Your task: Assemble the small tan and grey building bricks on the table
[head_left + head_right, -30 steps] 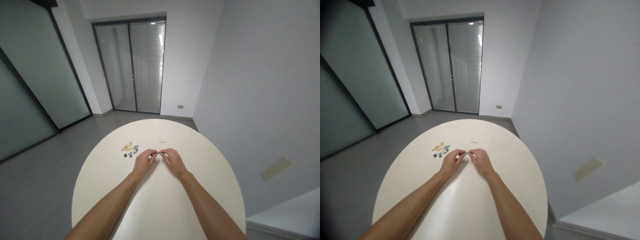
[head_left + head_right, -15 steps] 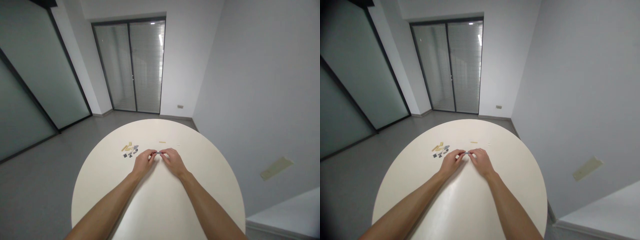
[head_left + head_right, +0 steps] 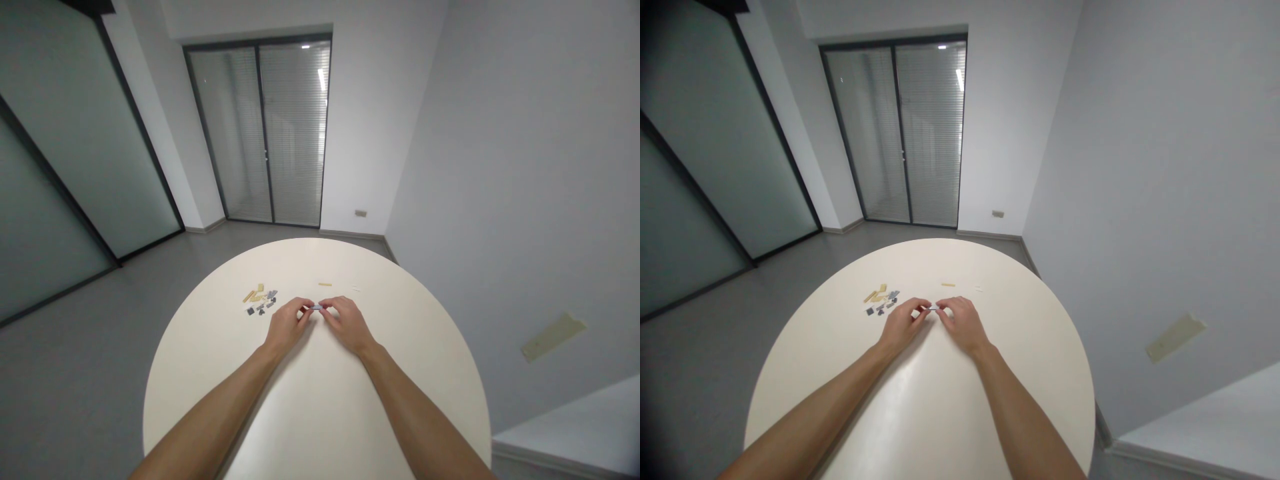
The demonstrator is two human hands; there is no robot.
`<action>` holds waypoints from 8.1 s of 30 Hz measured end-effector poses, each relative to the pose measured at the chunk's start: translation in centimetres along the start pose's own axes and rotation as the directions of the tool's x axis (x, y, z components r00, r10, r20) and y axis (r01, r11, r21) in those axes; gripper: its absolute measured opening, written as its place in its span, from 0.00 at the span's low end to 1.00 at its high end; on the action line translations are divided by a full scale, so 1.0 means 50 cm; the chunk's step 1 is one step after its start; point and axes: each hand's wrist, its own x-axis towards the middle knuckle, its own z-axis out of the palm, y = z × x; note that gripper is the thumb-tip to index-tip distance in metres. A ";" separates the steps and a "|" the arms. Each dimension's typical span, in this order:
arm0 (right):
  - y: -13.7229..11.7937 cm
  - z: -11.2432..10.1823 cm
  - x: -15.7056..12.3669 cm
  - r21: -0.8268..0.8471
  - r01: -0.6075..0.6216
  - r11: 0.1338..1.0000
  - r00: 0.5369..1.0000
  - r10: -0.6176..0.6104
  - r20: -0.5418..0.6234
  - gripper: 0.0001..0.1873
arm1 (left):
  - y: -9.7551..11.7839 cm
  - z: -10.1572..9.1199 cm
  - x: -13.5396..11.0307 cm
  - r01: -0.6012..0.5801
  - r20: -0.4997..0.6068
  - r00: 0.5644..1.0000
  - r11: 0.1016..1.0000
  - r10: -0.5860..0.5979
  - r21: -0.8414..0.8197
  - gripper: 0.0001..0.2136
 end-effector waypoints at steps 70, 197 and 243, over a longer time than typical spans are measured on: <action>0.009 0.004 -0.002 -0.030 -0.028 0.999 0.998 0.030 0.046 0.03 | -0.010 0.001 -0.002 -0.016 0.068 0.998 0.995 0.009 0.100 0.08; 0.014 0.116 0.116 -0.555 -0.024 0.831 0.897 0.263 0.356 0.26 | -0.008 -0.004 0.006 0.100 0.068 0.991 0.975 -0.116 0.196 0.09; 0.016 0.116 0.109 -0.555 -0.113 0.824 0.930 0.284 0.232 0.27 | 0.001 -0.007 0.007 0.139 0.077 0.985 0.971 -0.156 0.195 0.09</action>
